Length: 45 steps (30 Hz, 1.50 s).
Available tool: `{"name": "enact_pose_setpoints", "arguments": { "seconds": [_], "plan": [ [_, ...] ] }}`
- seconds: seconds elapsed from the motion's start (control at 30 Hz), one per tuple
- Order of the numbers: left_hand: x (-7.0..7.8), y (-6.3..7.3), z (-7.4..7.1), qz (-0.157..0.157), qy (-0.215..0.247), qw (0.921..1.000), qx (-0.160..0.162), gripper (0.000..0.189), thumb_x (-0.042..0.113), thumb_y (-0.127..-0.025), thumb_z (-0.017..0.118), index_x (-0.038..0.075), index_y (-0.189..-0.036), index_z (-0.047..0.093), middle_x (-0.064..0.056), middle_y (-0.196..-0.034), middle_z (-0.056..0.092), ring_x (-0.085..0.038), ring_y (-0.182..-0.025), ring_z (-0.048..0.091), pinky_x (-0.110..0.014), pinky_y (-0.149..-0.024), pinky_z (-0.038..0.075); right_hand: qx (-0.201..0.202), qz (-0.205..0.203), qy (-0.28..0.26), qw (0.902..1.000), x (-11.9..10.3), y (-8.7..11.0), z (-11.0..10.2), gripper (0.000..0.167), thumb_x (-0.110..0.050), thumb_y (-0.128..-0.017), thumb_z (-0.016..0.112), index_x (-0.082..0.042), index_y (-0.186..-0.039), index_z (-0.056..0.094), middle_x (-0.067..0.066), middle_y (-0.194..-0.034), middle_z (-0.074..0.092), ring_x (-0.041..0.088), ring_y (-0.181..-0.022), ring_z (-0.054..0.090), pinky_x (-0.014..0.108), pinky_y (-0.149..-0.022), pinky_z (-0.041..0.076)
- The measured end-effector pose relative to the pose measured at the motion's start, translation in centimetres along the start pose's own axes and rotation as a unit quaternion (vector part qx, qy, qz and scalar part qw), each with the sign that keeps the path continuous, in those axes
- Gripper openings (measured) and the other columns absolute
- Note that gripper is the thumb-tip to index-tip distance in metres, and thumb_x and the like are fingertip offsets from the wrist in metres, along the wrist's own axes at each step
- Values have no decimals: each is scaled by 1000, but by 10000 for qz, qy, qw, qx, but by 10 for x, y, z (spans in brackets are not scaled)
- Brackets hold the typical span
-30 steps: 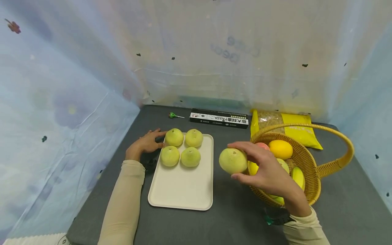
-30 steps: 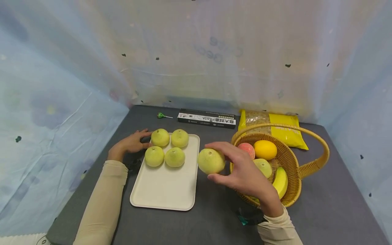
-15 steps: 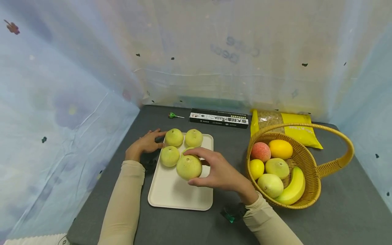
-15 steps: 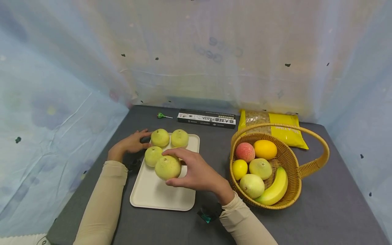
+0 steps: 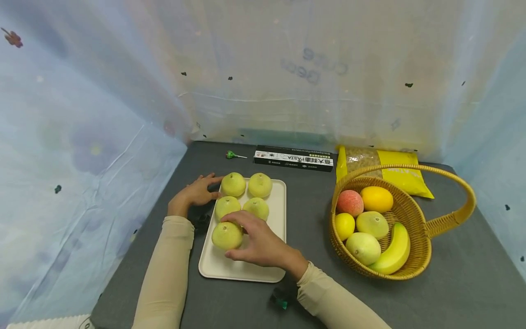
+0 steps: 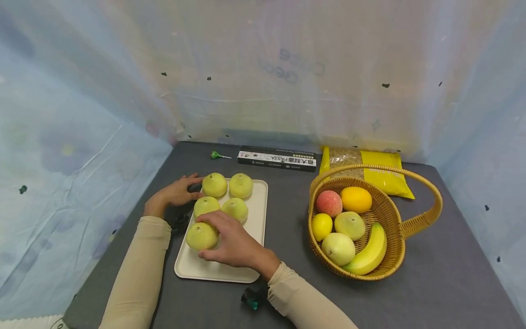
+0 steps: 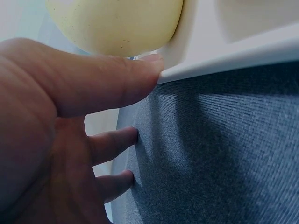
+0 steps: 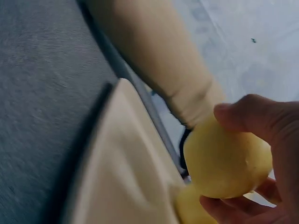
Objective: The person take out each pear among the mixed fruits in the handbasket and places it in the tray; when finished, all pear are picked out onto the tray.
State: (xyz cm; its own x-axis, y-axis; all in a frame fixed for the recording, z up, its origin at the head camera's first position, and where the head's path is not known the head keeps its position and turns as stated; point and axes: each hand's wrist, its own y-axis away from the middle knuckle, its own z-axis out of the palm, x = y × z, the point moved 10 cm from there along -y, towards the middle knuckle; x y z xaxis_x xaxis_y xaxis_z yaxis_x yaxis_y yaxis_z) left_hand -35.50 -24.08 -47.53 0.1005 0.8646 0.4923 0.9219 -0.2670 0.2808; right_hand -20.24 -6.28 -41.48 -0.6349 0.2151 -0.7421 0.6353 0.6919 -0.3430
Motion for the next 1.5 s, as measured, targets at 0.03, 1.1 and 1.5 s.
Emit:
{"name": "enact_pose_setpoints", "arguments": {
  "seconds": [0.03,1.1,1.5],
  "plan": [
    [0,0,0,6,-4,10000,4,70,37,-112,65,17,-173,38,-26,-182,13,-60,-165,1,-90,-121,3,16,-1,73,10000,1,-1,3,70,-23,-87,93,-13,-149,61,-4,-143,64,11,-128,61,32,-108,55],
    [0,-4,-1,-54,22,10000,15,69,37,-112,64,17,-173,37,-25,-183,12,-58,-166,-2,-88,-123,1,68,0,728,9973,-2,28,-19,78,-24,-91,93,-14,-159,56,3,-155,60,21,-139,62,39,-111,58],
    [-1,-2,2,-130,77,9999,-72,70,37,-113,62,17,-174,35,-25,-183,9,-58,-167,-4,-87,-124,-1,832,383,546,9943,-13,115,-131,66,-22,-87,97,-22,-146,68,-1,-142,72,16,-124,72,35,-105,62]
  ]
}}
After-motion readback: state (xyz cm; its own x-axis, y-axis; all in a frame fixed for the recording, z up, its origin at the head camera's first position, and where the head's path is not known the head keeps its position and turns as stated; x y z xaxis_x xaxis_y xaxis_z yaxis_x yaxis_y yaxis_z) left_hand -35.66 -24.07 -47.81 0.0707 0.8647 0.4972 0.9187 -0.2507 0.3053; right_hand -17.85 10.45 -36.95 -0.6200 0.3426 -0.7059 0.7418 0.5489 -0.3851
